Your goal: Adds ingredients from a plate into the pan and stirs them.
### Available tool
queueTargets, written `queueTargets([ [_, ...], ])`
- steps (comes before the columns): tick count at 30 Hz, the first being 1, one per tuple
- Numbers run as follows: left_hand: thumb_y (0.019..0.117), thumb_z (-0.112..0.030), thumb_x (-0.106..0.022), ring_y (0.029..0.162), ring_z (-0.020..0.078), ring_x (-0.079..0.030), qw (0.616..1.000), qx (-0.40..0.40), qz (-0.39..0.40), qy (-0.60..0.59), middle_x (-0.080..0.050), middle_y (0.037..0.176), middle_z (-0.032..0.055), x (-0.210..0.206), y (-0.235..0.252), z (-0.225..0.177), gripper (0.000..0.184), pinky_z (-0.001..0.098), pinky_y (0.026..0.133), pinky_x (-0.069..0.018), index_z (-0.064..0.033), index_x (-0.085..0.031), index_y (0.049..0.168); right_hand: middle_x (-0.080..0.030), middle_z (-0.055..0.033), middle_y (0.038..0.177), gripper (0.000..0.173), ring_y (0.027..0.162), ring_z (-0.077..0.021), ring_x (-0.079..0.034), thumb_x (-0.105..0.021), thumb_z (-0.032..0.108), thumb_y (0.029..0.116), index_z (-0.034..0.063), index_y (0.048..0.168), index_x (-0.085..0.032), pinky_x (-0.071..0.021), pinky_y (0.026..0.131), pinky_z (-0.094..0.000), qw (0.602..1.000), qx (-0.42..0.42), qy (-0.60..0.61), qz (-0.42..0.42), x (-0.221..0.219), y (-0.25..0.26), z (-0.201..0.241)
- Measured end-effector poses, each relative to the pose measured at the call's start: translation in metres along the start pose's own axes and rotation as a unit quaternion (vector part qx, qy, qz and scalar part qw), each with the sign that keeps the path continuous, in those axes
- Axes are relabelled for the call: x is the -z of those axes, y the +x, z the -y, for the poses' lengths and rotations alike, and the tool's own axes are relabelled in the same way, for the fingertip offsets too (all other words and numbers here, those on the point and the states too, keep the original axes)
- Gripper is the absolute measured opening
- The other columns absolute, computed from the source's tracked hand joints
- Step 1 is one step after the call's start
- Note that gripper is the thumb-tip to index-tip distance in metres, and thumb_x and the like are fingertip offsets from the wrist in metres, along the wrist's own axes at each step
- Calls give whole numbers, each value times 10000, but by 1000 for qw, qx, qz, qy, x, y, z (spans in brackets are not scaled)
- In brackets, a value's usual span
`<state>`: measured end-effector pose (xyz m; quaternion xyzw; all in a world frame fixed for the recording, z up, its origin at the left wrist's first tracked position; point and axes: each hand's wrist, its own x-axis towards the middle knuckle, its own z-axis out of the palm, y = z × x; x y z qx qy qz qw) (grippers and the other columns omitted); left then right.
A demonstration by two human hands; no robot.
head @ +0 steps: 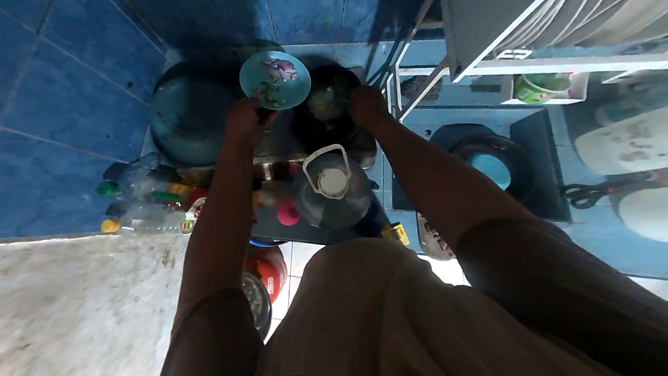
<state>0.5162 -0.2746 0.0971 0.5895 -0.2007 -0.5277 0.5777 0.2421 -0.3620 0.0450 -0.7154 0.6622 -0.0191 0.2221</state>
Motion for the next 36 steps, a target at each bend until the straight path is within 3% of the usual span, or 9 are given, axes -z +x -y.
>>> queueTargets([
  [3, 1051, -144, -559, 942, 302, -753, 1000, 3, 1, 0, -699, 1132, 207, -2, 0, 0, 325, 423, 816, -658, 2, -522, 1339, -628, -301, 1272, 406, 1178, -484, -629, -645, 182, 933, -61, 1257, -604, -530, 897, -690, 1000, -29, 2, -1, 0, -5, 3],
  [10, 1055, -162, -553, 963, 295, -749, 1000, 0, 31, 8, -706, 1132, 197, -1, 2, 3, 320, 422, 842, -650, 1, -534, 1330, -651, -281, 1260, 337, 1194, -484, -621, -620, 228, 984, -24, 1203, -668, -504, 951, -706, 997, 61, -30, 21, -4, -6, 1],
  [13, 1054, -158, -561, 955, 292, -751, 999, -2, 33, 3, -710, 1127, 190, -1, 3, 4, 311, 420, 833, -652, -8, -545, 1326, -638, -309, 1243, 362, 1165, -495, -627, -651, 224, 950, -74, 1155, -650, -518, 897, -707, 999, 25, -31, 21, 0, 0, 2],
  [18, 1060, -144, -540, 952, 305, -749, 1000, -4, 26, -1, -702, 1120, 205, -1, 4, 1, 307, 431, 833, -653, 9, -523, 1325, -640, -313, 1257, 349, 1193, -510, -610, -658, 222, 963, -63, 1163, -671, -493, 940, -728, 995, 49, -76, 47, 11, 4, 3],
  [21, 1053, -144, -550, 964, 305, -745, 1000, -3, 15, -8, -696, 1135, 203, 4, 1, 1, 322, 430, 842, -649, 5, -516, 1336, -633, -313, 1259, 354, 1190, -495, -615, -654, 208, 941, -79, 1148, -655, -499, 903, -719, 995, -24, -78, 58, 29, -1, 12],
  [25, 1049, -128, -551, 972, 313, -744, 1000, -2, 5, -7, -687, 1162, 214, 5, 4, -2, 339, 442, 832, -653, 1, -509, 1360, -623, -330, 1267, 359, 1200, -519, -600, -708, 163, 917, -100, 1155, -654, -493, 942, -727, 994, 46, -83, 62, 16, 10, 6],
  [30, 1048, -133, -555, 960, 304, -745, 1000, -13, 9, -4, -691, 1148, 204, 11, 2, 0, 320, 433, 828, -654, 7, -522, 1334, -625, -329, 1257, 385, 1173, -515, -619, -673, 203, 931, -100, 1166, -633, -504, 881, -731, 993, 0, -107, 40, 29, 2, 15],
  [32, 1047, -140, -555, 973, 309, -742, 1000, -10, 2, -3, -686, 1159, 208, 11, 1, 0, 334, 438, 836, -654, 7, -513, 1344, -607, -329, 1298, 413, 1198, -518, -602, -677, 161, 925, -98, 1239, -612, -494, 916, -733, 997, 23, -72, 29, 17, 3, 10],
  [36, 1046, -144, -552, 971, 313, -741, 1000, -10, -6, -15, -687, 1149, 215, 13, 3, -1, 329, 447, 841, -650, 11, -519, 1335, -640, -315, 1242, 360, 1166, -513, -622, -675, 196, 940, -61, 1192, -658, -512, 892, -735, 993, 67, -95, 34, 11, 7, 7],
])
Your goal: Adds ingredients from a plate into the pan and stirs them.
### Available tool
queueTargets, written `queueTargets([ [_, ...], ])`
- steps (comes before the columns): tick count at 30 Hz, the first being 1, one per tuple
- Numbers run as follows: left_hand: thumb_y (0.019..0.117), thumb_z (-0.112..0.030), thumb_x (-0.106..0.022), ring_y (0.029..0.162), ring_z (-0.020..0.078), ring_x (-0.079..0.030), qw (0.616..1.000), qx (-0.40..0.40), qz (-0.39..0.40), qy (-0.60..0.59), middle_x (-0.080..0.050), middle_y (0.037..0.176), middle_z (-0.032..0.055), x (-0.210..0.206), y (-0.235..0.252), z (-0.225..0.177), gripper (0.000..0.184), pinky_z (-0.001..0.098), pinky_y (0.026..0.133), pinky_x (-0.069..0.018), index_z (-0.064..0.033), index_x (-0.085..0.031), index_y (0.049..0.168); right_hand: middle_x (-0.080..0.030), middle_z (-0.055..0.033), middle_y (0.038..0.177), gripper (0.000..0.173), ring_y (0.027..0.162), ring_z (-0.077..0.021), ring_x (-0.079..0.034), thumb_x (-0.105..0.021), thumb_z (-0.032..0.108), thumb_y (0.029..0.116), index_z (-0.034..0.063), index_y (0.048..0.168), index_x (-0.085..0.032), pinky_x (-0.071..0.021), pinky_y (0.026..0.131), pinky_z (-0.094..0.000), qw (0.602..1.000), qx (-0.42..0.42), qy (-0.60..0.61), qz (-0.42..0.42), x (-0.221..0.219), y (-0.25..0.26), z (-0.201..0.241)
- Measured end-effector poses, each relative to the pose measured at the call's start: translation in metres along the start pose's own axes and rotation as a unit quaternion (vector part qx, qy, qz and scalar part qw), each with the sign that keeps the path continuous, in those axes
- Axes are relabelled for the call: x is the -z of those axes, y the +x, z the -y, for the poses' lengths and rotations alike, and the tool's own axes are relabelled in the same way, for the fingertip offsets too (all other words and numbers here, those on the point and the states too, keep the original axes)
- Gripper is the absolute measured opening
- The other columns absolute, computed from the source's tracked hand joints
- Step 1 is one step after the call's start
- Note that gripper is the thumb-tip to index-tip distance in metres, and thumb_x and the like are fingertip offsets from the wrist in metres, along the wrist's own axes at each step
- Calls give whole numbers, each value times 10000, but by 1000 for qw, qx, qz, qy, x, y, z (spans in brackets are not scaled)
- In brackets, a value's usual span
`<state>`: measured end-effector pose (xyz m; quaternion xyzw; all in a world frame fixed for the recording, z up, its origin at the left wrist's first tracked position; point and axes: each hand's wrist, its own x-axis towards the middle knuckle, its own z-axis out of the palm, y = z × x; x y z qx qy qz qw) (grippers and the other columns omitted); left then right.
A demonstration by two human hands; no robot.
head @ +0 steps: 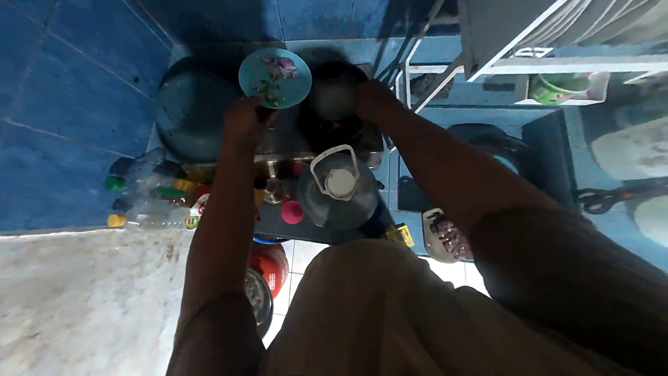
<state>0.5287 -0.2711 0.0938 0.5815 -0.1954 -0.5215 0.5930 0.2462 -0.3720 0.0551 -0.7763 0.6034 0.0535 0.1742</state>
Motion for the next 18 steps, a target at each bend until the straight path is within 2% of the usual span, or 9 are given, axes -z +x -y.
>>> queueTargets([
  [3, 1051, -150, -545, 989, 309, -736, 1000, -4, 7, 2, -687, 1151, 205, 6, -2, 3, 324, 450, 858, -645, 12, -526, 1331, -627, -340, 1237, 356, 1146, -535, -620, -703, 169, 907, -87, 1149, -653, -511, 837, -743, 998, -37, -42, 9, 10, -4, 3],
  [6, 1040, -139, -554, 1011, 309, -721, 1000, 0, 8, -15, -661, 1196, 205, 2, 1, 2, 353, 448, 855, -639, -5, -496, 1362, -609, -330, 1296, 404, 1194, -536, -596, -727, 161, 908, -52, 1242, -648, -495, 914, -747, 1000, 1, -17, -2, -1, -4, -3],
  [8, 1042, -151, -564, 993, 308, -729, 1000, 2, 0, -6, -671, 1181, 204, -1, 0, 0, 358, 441, 841, -644, -10, -499, 1364, -623, -311, 1281, 377, 1174, -518, -616, -702, 148, 923, -28, 1251, -644, -517, 904, -724, 1000, 8, -2, -24, -3, -6, -4],
  [11, 1040, -155, -574, 961, 307, -744, 1000, 7, -3, -3, -701, 1134, 204, -2, -3, 1, 319, 432, 820, -652, 6, -550, 1314, -577, -316, 1338, 434, 1179, -505, -619, -635, 161, 958, -57, 1326, -562, -534, 912, -691, 997, -69, 23, -41, -3, -12, -3],
  [15, 1045, -155, -565, 970, 303, -741, 1000, 5, 6, 8, -692, 1140, 201, -7, 4, 3, 311, 437, 828, -651, 4, -547, 1312, -620, -321, 1259, 400, 1130, -503, -642, -688, 140, 910, -88, 1230, -613, -543, 867, -694, 997, -71, 27, -22, -7, -17, -10],
  [18, 1040, -160, -569, 962, 312, -742, 1000, 9, 10, 21, -702, 1132, 201, -7, 12, 6, 311, 447, 824, -650, -2, -559, 1308, -610, -318, 1287, 455, 1181, -516, -614, -672, 142, 921, -48, 1322, -570, -521, 914, -701, 996, -68, 37, -37, 2, -20, -15],
])
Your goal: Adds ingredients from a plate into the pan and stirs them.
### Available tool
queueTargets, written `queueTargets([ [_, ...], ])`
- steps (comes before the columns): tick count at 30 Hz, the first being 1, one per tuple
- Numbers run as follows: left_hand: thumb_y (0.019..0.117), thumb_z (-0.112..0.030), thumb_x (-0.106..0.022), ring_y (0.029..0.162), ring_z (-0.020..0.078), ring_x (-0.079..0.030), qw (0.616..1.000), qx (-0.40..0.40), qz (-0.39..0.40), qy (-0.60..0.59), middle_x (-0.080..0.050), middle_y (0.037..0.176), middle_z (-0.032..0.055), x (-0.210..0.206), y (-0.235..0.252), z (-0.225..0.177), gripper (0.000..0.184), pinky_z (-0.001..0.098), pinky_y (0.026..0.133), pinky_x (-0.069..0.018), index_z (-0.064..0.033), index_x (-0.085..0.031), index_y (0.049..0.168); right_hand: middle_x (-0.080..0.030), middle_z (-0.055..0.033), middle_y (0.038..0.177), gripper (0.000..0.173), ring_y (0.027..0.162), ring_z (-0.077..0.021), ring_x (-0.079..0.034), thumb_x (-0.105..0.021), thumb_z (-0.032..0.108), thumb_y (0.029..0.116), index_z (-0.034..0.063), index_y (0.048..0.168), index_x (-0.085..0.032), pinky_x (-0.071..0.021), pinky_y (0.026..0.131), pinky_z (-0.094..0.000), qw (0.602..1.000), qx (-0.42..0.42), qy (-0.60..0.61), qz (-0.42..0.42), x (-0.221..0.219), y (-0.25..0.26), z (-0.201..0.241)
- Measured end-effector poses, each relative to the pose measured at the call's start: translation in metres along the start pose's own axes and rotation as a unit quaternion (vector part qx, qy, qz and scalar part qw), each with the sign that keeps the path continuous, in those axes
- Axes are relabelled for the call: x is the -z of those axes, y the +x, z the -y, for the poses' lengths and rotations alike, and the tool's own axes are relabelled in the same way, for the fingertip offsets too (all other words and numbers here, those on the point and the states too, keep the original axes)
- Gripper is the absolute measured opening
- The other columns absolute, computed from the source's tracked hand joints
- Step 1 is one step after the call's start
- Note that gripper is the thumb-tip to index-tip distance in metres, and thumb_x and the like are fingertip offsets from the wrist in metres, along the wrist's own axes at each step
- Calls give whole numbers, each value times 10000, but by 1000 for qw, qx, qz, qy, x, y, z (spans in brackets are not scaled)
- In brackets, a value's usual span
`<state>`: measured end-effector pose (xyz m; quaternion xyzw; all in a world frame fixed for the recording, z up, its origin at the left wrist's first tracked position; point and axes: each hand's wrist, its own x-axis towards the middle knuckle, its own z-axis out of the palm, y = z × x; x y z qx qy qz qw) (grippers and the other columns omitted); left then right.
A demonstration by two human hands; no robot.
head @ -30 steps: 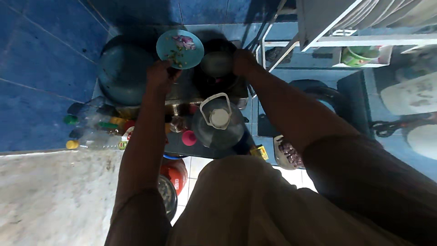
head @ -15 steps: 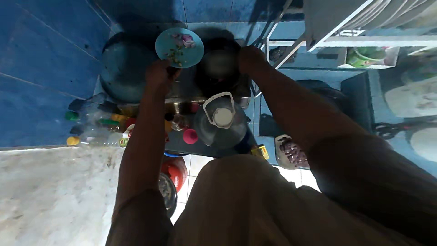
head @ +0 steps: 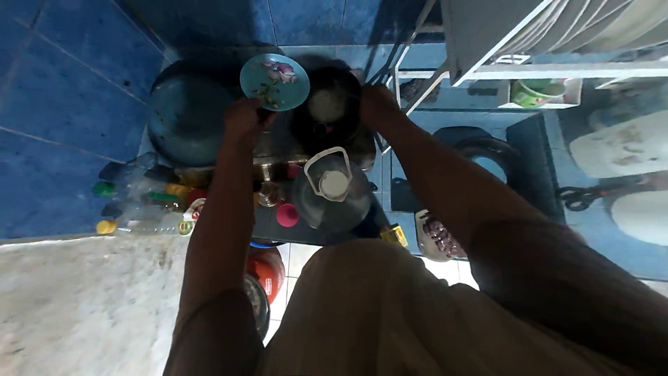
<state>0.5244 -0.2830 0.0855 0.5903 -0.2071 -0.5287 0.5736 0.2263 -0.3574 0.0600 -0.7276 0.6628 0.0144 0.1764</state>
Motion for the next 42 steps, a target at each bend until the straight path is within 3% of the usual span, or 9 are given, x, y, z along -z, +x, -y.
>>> queueTargets([
  [5, 1045, -160, -558, 939, 292, -749, 999, 0, 16, 31, -709, 1117, 193, -13, 5, 2, 311, 427, 804, -655, -7, -562, 1315, -662, -256, 1252, 374, 1195, -450, -631, -666, 155, 906, 24, 1255, -639, -505, 973, -673, 990, -5, 115, -81, 28, -11, -7],
  [8, 1038, -162, -562, 935, 289, -747, 998, 11, 25, 51, -708, 1124, 190, -24, 9, 4, 321, 420, 794, -653, -18, -564, 1325, -684, -199, 1227, 294, 1178, -386, -650, -639, 144, 942, 74, 1226, -671, -526, 982, -620, 981, 38, 161, -98, 41, -23, 8],
  [15, 1054, -217, -558, 906, 260, -749, 989, 11, 42, 141, -711, 1118, 166, -46, 8, 6, 328, 394, 768, -654, -34, -568, 1327, -641, -188, 1256, 264, 1186, -374, -634, -652, 110, 913, 74, 1171, -695, -554, 951, -582, 977, 137, 117, -118, 30, -22, 41],
  [20, 1045, -177, -556, 920, 283, -748, 990, 13, 60, 127, -700, 1134, 184, -53, 12, 13, 320, 418, 781, -658, -19, -558, 1323, -613, -206, 1346, 446, 1235, -398, -614, -683, 121, 883, 68, 1324, -640, -557, 951, -601, 983, 114, 86, -115, 19, -12, 43],
  [23, 1052, -183, -542, 932, 277, -746, 990, 19, 58, 129, -697, 1130, 184, -54, 13, 15, 317, 414, 804, -654, -16, -554, 1321, -601, -208, 1357, 377, 1205, -397, -632, -693, 143, 899, 62, 1265, -658, -565, 938, -598, 988, 89, 85, -96, 21, -13, 38],
  [29, 1044, -176, -548, 896, 271, -756, 988, 25, 34, 146, -716, 1091, 184, -52, 17, 17, 313, 403, 778, -660, -10, -568, 1309, -596, -241, 1344, 360, 1172, -424, -643, -660, 132, 929, 55, 1281, -654, -563, 932, -609, 990, 76, 79, -90, 12, -7, 22],
  [35, 1039, -174, -562, 925, 278, -757, 988, 34, 16, 149, -708, 1141, 192, -52, 20, 20, 328, 405, 776, -663, -19, -563, 1329, -608, -218, 1331, 352, 1170, -420, -643, -681, 176, 903, 57, 1234, -669, -564, 904, -632, 991, 45, 88, -94, 16, 1, 12],
  [39, 1039, -167, -562, 901, 278, -754, 988, 39, 17, 145, -702, 1131, 195, -57, 18, 19, 337, 405, 755, -662, -24, -550, 1345, -631, -212, 1301, 298, 1209, -407, -626, -668, 185, 946, 55, 1215, -673, -543, 964, -617, 988, 84, 97, -91, 18, -2, 21],
  [42, 1042, -190, -563, 895, 264, -754, 986, 37, 19, 161, -714, 1102, 175, -59, 13, 18, 316, 396, 763, -659, -20, -581, 1307, -633, -213, 1303, 321, 1196, -403, -635, -683, 143, 920, 48, 1227, -664, -552, 959, -605, 986, 109, 92, -89, 11, -3, 35],
])
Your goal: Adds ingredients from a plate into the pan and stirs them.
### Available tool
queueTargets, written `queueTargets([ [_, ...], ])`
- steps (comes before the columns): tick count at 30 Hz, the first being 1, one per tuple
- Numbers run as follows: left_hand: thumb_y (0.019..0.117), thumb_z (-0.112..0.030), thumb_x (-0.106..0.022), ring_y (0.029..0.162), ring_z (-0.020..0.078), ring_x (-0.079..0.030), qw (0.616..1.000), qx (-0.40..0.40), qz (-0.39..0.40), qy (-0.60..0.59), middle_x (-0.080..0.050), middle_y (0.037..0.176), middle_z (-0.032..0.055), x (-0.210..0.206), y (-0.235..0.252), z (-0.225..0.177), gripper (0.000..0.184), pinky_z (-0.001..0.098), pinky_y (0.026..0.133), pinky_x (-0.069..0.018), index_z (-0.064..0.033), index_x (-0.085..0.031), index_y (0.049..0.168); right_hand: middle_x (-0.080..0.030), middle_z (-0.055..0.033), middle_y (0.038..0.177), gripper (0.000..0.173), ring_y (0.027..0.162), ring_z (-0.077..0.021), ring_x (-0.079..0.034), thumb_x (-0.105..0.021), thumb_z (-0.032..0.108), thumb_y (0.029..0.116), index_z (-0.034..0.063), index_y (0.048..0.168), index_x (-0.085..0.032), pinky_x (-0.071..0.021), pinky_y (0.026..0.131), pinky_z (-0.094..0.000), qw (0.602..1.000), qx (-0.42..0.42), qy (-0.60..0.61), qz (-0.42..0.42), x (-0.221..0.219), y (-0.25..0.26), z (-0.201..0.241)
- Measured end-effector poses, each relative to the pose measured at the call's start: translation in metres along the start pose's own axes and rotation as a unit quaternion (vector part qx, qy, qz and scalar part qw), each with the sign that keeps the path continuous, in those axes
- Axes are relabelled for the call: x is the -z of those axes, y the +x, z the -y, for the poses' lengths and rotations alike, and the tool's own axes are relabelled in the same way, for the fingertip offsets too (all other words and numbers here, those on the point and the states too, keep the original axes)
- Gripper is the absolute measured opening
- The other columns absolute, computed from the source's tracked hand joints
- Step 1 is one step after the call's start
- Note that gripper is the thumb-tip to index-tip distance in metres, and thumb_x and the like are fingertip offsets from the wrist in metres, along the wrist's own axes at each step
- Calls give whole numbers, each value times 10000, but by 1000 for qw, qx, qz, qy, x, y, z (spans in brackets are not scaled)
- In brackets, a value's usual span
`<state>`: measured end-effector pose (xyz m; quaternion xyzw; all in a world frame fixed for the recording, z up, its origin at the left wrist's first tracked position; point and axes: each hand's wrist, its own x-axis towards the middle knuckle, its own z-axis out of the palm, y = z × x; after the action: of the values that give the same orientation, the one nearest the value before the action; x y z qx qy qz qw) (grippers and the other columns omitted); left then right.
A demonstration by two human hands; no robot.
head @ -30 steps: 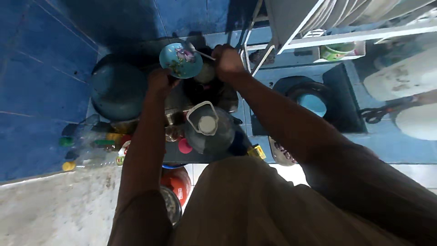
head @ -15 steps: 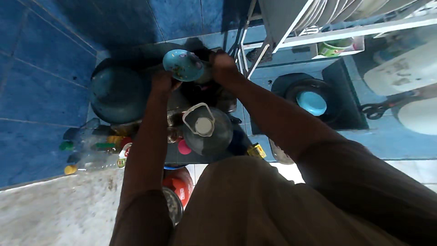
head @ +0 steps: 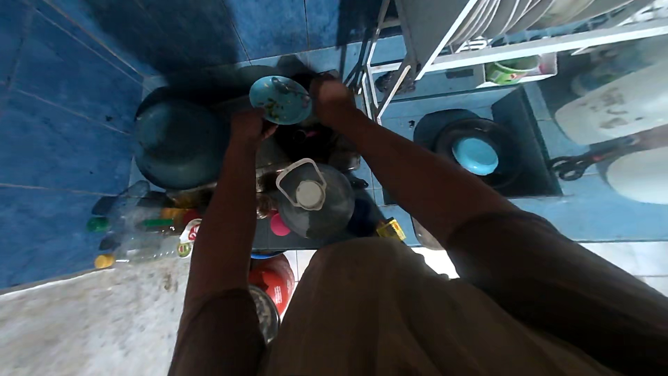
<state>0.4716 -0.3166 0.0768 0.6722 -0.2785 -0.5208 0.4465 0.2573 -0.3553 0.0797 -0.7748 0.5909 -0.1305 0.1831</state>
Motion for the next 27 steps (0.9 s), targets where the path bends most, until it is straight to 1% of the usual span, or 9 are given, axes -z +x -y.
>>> queueTargets([
  [4, 1037, -195, -565, 919, 271, -757, 1000, -4, 6, 8, -716, 1125, 179, 1, 0, 0, 329, 406, 785, -662, -13, -587, 1310, -638, -232, 1281, 330, 1186, -417, -639, -664, 180, 942, 26, 1234, -661, -554, 950, -611, 1000, 2, -2, -14, -9, 8, -4],
  [7, 1031, -169, -561, 908, 265, -753, 1000, -16, -1, 9, -706, 1120, 178, 6, 3, 3, 325, 403, 775, -661, -8, -569, 1313, -626, -241, 1300, 368, 1206, -425, -624, -657, 278, 979, 28, 1249, -669, -535, 974, -621, 1000, -28, 4, 5, 1, 2, -9],
  [9, 1028, -160, -556, 924, 266, -749, 1000, -22, -8, 16, -695, 1149, 181, 10, 5, 7, 343, 406, 777, -661, -16, -556, 1338, -623, -254, 1287, 353, 1187, -446, -627, -678, 226, 943, 18, 1228, -671, -543, 943, -637, 999, -45, -14, 23, 5, -1, -11],
  [14, 1013, -145, -570, 937, 269, -747, 999, -6, -35, 19, -685, 1175, 183, 12, 8, 10, 351, 406, 770, -662, -30, -558, 1344, -630, -224, 1302, 376, 1189, -429, -634, -718, 190, 882, 51, 1228, -675, -554, 917, -646, 997, -77, -16, 21, 12, -3, -18],
  [17, 1017, -163, -580, 922, 262, -751, 999, -7, -31, 18, -697, 1151, 176, 10, 9, 12, 340, 402, 765, -663, -28, -574, 1330, -628, -241, 1297, 349, 1183, -436, -635, -694, 154, 900, 38, 1228, -665, -551, 924, -641, 998, -62, -16, 23, 12, -11, -12],
  [20, 1020, -171, -576, 931, 261, -754, 1000, -9, -24, 11, -701, 1149, 178, 8, 8, 10, 333, 401, 780, -665, -24, -580, 1320, -619, -245, 1316, 328, 1221, -427, -617, -623, 107, 952, 14, 1266, -646, -535, 980, -612, 1000, -23, -9, 19, 8, -25, -2],
  [23, 1027, -174, -566, 903, 250, -751, 999, -21, -29, 12, -703, 1120, 172, 6, 4, 7, 319, 385, 772, -660, -8, -589, 1299, -603, -249, 1345, 400, 1204, -438, -626, -628, 105, 939, 67, 1337, -639, -544, 957, -622, 999, -22, -22, 15, 2, -27, -4],
  [24, 1024, -167, -571, 892, 252, -754, 999, -22, -33, 12, -705, 1113, 174, 7, 3, 6, 318, 386, 762, -663, -8, -588, 1299, -610, -247, 1328, 372, 1171, -438, -643, -637, 117, 942, 81, 1312, -661, -556, 931, -622, 999, -24, -36, 9, 0, -25, -6],
  [27, 1028, -184, -584, 884, 262, -756, 999, -7, -46, 18, -700, 1122, 182, 10, 2, 4, 344, 395, 743, -667, -27, -561, 1333, -631, -250, 1268, 286, 1118, -445, -661, -646, 149, 942, 33, 1202, -676, -569, 873, -637, 997, -57, -49, 14, 7, -21, -12],
])
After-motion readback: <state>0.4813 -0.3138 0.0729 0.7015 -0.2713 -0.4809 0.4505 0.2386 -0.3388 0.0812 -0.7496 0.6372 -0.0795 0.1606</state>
